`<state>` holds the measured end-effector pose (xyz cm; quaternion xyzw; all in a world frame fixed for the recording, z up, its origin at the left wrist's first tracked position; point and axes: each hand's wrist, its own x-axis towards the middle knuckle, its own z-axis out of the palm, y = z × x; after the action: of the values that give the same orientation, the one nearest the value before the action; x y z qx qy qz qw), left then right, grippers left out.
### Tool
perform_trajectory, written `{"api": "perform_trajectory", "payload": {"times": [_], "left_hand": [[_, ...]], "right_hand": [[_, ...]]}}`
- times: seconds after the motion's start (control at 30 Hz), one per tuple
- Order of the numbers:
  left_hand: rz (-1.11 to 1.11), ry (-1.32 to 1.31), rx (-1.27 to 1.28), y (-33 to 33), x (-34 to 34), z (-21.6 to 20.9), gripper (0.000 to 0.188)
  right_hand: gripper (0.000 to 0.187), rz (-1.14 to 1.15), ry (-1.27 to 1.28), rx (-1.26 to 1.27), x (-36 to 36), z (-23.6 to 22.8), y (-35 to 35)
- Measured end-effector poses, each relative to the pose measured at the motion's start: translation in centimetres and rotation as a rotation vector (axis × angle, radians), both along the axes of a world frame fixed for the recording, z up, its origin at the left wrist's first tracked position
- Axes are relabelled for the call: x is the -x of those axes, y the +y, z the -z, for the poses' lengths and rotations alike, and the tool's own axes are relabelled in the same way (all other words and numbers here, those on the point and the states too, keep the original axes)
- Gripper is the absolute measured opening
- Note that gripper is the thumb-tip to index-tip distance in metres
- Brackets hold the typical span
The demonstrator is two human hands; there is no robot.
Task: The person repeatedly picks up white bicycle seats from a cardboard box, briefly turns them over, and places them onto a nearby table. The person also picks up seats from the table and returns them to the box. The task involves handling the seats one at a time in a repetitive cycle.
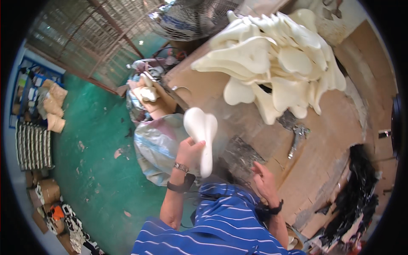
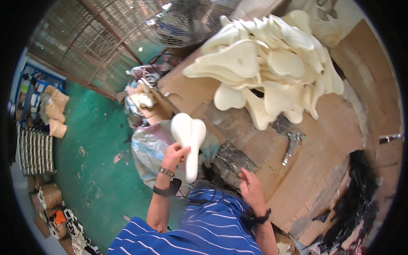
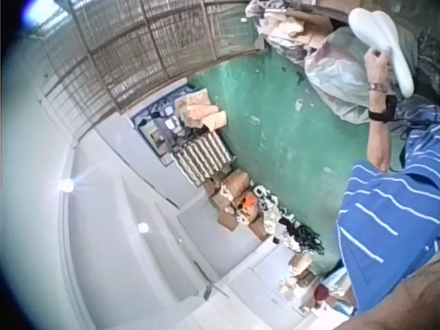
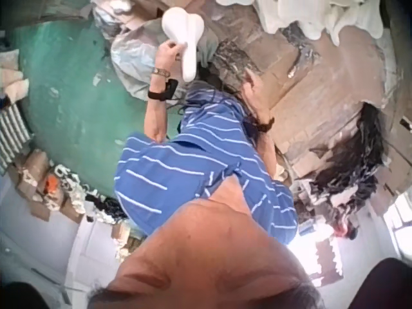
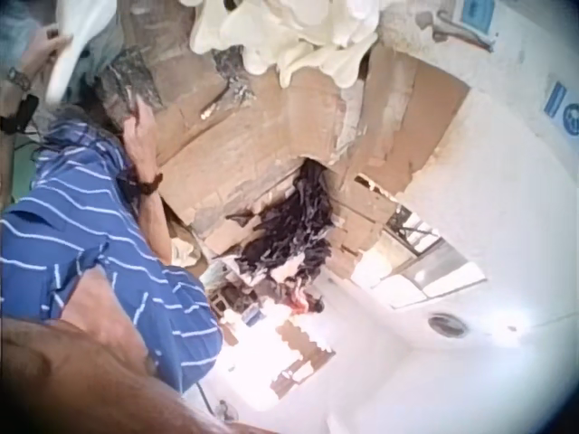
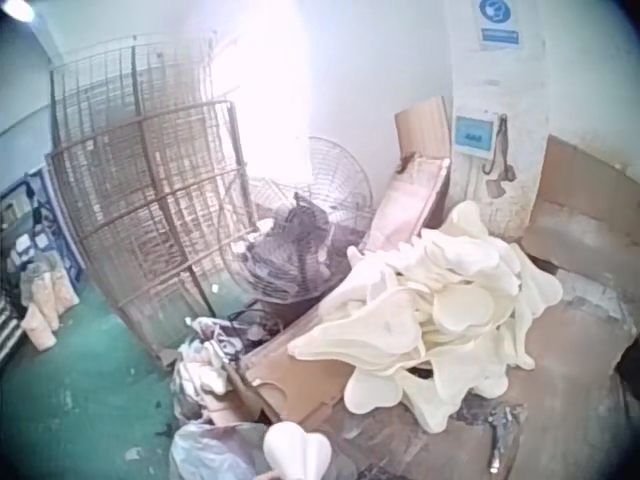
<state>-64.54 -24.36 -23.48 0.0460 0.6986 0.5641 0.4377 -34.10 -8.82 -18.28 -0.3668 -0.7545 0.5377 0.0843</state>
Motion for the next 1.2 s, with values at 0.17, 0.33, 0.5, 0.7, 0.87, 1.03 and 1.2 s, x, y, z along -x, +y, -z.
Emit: {"api": "perform_trajectory", "payload": {"times": [0.17, 0.33, 0.5, 0.7, 0.87, 1.03, 1.2], "left_hand": [[0.097, 0.217, 0.416, -6.2, 6.3, 1.4, 0.042], [-0.128, 0.063, -0.084, -4.8, 7.5, -4.3, 0.022], [-0.045, -0.027, -0.303, -1.1, 5.1, -7.4, 0.029], [0.014, -0.036, -0.326, 0.0, 3.2, -7.7, 0.029], [-0.072, 0.115, -0.087, -1.4, 7.2, -5.7, 0.026], [-0.53, 0.536, 0.248, -9.4, 25.7, 7.0, 0.048], [-0.3, 0.538, 0.289, -5.4, 25.1, 9.7, 0.068]], "right_hand": [[0.042, -0.192, -0.26, -0.342, -1.6, 0.5, 0.1], [0.024, -0.086, -0.124, -0.248, -0.2, -1.3, -1.1], [0.023, -0.171, 0.089, -0.347, 5.2, -5.2, -1.2], [0.025, -0.271, 0.198, -0.502, 9.2, -7.7, -2.2], [0.025, -0.268, 0.069, -0.509, 6.8, -6.0, -2.2], [0.025, -0.273, -0.016, -0.468, 2.7, -4.1, -2.5], [0.026, -0.15, -0.208, -0.43, -0.8, -2.6, -2.4]]}}
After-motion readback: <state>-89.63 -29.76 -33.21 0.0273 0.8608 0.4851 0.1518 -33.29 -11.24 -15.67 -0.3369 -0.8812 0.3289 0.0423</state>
